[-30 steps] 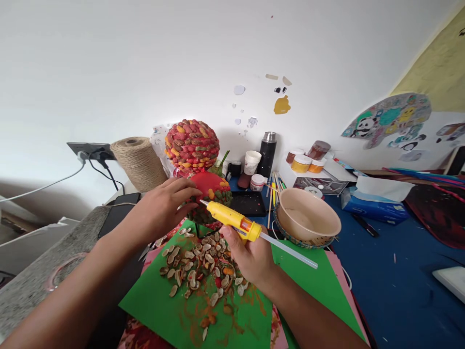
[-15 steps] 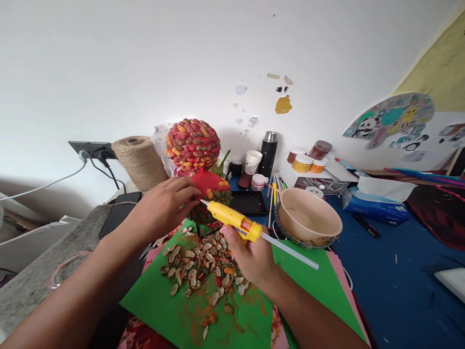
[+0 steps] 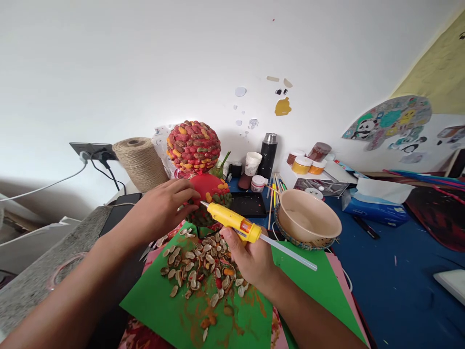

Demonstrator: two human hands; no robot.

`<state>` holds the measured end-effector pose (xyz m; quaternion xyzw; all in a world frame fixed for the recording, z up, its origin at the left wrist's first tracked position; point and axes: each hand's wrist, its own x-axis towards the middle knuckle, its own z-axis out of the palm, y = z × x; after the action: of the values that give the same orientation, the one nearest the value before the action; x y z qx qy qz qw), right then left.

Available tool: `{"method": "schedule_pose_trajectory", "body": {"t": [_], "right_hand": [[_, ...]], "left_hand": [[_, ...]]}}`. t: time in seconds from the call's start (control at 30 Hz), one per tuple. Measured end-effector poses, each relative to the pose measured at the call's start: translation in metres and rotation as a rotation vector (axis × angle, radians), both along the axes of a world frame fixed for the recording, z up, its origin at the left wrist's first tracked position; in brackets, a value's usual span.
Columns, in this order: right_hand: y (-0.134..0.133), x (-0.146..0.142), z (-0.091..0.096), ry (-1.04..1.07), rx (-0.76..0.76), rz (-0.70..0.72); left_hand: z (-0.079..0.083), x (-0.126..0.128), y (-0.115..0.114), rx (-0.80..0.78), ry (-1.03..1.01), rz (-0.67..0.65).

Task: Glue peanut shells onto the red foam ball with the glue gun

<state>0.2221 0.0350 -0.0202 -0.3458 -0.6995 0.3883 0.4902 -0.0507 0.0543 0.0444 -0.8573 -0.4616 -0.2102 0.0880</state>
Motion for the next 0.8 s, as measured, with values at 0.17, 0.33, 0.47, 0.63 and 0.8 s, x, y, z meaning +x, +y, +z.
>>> {"method": "schedule_pose_trajectory", "body": {"t": [0.17,0.33,0.47,0.63,0.8], "right_hand": [[0.000,0.000,-0.003,0.041,-0.042,0.018],[0.000,0.000,-0.004,0.065,-0.071,0.022],[0.000,0.000,-0.005,0.072,-0.065,0.031],[0.002,-0.001,-0.010,0.075,-0.055,-0.005],[0.005,0.001,-0.011,0.114,-0.005,-0.029]], "left_hand": [[0.004,-0.002,-0.002,-0.004,-0.028,-0.020],[0.004,-0.001,-0.003,0.013,-0.078,-0.012],[0.003,-0.001,-0.003,0.005,-0.069,-0.009],[0.012,0.002,-0.010,0.056,-0.199,0.074],[0.033,0.011,-0.031,0.104,-0.432,0.262]]}}
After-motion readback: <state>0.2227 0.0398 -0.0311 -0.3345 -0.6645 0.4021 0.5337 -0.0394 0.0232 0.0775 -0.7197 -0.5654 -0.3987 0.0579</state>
